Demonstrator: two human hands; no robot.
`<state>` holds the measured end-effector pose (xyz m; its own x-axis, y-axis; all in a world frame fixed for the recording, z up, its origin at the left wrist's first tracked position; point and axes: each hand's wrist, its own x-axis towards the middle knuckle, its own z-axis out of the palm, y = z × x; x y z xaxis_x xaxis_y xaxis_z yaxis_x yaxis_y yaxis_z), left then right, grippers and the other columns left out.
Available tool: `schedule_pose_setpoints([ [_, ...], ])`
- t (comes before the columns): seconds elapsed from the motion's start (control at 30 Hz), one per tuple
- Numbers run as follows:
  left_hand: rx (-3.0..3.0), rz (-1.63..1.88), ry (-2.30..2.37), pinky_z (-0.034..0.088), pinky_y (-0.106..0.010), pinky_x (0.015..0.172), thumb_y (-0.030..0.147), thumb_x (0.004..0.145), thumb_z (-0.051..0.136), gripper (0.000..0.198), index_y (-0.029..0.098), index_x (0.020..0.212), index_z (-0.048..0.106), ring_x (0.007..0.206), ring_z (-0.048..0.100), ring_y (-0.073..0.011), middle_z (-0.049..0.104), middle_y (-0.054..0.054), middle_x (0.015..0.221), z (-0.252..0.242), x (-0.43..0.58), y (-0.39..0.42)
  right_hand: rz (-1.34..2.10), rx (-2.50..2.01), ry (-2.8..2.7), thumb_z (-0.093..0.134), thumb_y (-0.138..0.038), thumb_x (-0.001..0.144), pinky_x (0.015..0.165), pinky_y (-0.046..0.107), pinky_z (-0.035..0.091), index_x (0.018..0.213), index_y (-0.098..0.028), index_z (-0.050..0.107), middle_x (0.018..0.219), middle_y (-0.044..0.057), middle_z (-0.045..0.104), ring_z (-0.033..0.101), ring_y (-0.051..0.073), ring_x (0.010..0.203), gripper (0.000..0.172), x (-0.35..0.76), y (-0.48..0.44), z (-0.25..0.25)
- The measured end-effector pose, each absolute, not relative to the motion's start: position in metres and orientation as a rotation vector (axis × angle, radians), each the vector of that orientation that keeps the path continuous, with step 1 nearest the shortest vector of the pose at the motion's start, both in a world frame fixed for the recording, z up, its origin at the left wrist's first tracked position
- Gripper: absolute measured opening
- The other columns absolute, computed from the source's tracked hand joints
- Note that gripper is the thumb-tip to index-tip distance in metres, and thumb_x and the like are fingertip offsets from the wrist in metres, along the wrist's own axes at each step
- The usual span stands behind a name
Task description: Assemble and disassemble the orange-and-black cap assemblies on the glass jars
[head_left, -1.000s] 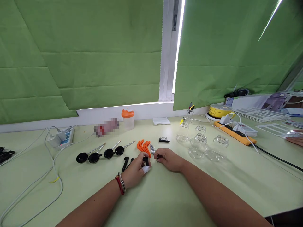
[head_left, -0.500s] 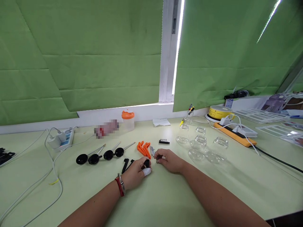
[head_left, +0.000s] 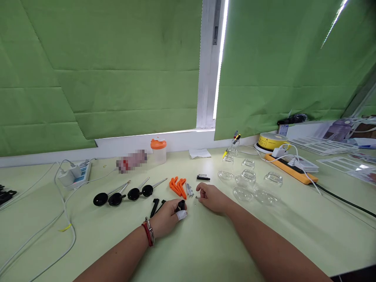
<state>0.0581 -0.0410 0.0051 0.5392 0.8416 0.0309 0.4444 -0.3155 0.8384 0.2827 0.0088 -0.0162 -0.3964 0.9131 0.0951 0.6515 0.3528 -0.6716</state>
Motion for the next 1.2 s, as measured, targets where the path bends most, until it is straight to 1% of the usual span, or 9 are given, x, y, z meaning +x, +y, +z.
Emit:
schedule_pose_setpoints([
  [0.1,1.949,0.609,1.063,0.032,-0.022,0.060,0.025,0.077,0.048,0.009,0.018,0.073,0.048,0.065,0.037,-0.0110,0.042,0.004,0.069,0.005,0.058,-0.040,0.720,-1.361,-2.175,0.054,-0.020,0.072,0.056,0.023,0.038,0.095,-0.021,0.054,0.073,-0.001,0.057,0.050,0.012,0.063,0.023,0.281,0.005,-0.012],
  [0.23,1.958,0.610,1.074,0.032,-0.022,0.060,0.024,0.077,0.048,0.008,0.018,0.072,0.048,0.064,0.038,-0.0110,0.043,0.004,0.068,0.004,0.058,-0.039,0.618,-1.261,-2.218,0.054,-0.018,0.073,0.063,0.023,0.040,0.082,-0.020,0.062,0.084,0.001,0.057,0.051,0.012,0.069,0.013,0.278,-0.001,-0.006],
  [0.33,1.949,0.595,1.067,0.032,-0.022,0.059,0.024,0.078,0.047,0.008,0.018,0.074,0.049,0.063,0.038,-0.0110,0.044,0.004,0.067,0.003,0.058,-0.038,0.617,-1.164,-2.280,0.055,-0.017,0.074,0.067,0.023,0.041,0.078,-0.021,0.065,0.086,0.001,0.057,0.052,0.012,0.073,0.012,0.275,-0.005,-0.003],
  [0.5,1.966,0.598,1.080,0.033,-0.022,0.060,0.025,0.077,0.048,0.008,0.017,0.078,0.052,0.065,0.039,-0.0113,0.045,0.003,0.070,0.001,0.057,-0.037,0.533,-1.100,-2.394,0.056,-0.014,0.074,0.072,0.024,0.041,0.074,-0.020,0.068,0.084,0.002,0.058,0.054,0.013,0.076,0.013,0.269,-0.007,-0.003],
  [0.67,1.962,0.595,1.085,0.032,-0.022,0.059,0.024,0.076,0.048,0.007,0.018,0.075,0.049,0.064,0.037,-0.0109,0.043,0.004,0.068,0.002,0.057,-0.038,0.496,-1.114,-2.427,0.054,-0.011,0.074,0.072,0.024,0.042,0.073,-0.019,0.068,0.083,0.002,0.059,0.055,0.013,0.075,0.016,0.267,-0.007,-0.003],
  [0.87,1.976,0.594,1.094,0.031,-0.022,0.059,0.024,0.077,0.047,0.007,0.018,0.073,0.047,0.064,0.036,-0.0109,0.041,0.004,0.068,0.004,0.057,-0.039,0.464,-1.136,-2.396,0.053,-0.007,0.074,0.067,0.024,0.041,0.069,-0.018,0.064,0.080,0.002,0.059,0.055,0.013,0.071,0.017,0.263,-0.009,-0.001],
  [1.03,2.018,0.598,1.065,0.032,-0.022,0.061,0.025,0.077,0.047,0.008,0.018,0.073,0.046,0.066,0.037,-0.0113,0.042,0.003,0.071,0.005,0.058,-0.039,0.521,-0.954,-2.083,0.049,-0.012,0.081,0.068,0.024,0.042,0.077,-0.019,0.061,0.081,0.002,0.057,0.053,0.012,0.074,0.014,0.251,-0.018,0.010],
  [1.2,2.071,0.588,1.064,0.033,-0.022,0.061,0.026,0.078,0.046,0.010,0.018,0.072,0.045,0.067,0.036,-0.0118,0.041,0.003,0.070,0.004,0.059,-0.038,0.611,-0.789,-2.046,0.051,-0.010,0.080,0.068,0.024,0.043,0.077,-0.019,0.061,0.079,0.002,0.056,0.052,0.012,0.073,0.013,0.239,-0.028,0.015],
])
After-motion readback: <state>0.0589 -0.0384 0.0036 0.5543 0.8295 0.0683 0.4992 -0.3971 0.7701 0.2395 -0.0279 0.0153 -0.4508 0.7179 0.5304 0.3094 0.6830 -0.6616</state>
